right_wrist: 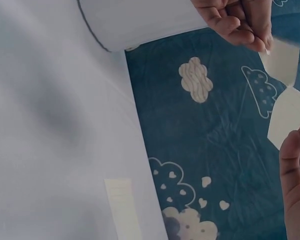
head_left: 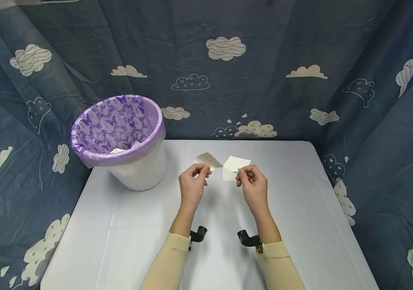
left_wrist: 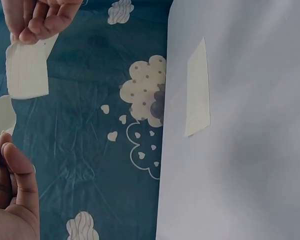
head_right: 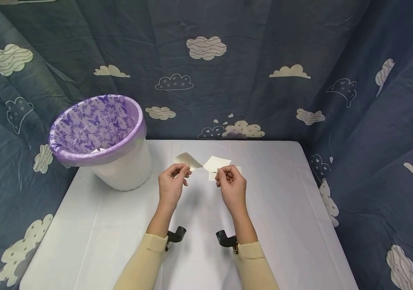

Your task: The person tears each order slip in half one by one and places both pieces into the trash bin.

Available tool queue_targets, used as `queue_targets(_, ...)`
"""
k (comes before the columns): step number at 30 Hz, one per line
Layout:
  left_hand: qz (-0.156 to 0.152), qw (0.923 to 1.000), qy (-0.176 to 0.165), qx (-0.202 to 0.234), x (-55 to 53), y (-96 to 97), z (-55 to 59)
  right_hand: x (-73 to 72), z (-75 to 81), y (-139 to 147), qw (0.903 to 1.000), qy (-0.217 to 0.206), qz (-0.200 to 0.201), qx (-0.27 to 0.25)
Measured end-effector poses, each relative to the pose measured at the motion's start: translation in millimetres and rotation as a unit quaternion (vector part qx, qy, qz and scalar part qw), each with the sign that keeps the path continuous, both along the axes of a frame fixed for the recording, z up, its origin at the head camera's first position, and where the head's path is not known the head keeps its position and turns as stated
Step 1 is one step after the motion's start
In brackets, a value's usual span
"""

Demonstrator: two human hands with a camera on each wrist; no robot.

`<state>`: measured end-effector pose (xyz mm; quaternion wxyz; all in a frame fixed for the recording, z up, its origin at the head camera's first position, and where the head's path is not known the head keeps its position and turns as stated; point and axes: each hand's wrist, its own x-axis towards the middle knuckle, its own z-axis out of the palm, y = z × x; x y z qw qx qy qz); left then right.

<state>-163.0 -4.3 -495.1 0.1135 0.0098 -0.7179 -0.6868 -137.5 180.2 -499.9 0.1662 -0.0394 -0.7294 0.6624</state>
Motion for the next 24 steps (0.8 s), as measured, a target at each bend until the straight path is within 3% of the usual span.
queue_targets(8, 0.0, 0.9999, -0.008, 0.013, -1.1, -3.8, -4.5, -0.1, -2.4, 2.6, 0.9999, 0.003, 0.004, -0.014)
queue_targets(16, 0.028, 0.9993, -0.006, 0.022, -3.4, -4.0, -5.9, 0.0, -4.5, 7.5, 0.9991, 0.005, -0.018, -0.039)
queue_targets(24, 0.019, 0.9998, -0.005, 0.005, -3.1, -3.1, -8.3, -0.1, -5.5, 6.5, 0.9987, -0.001, -0.031, -0.041)
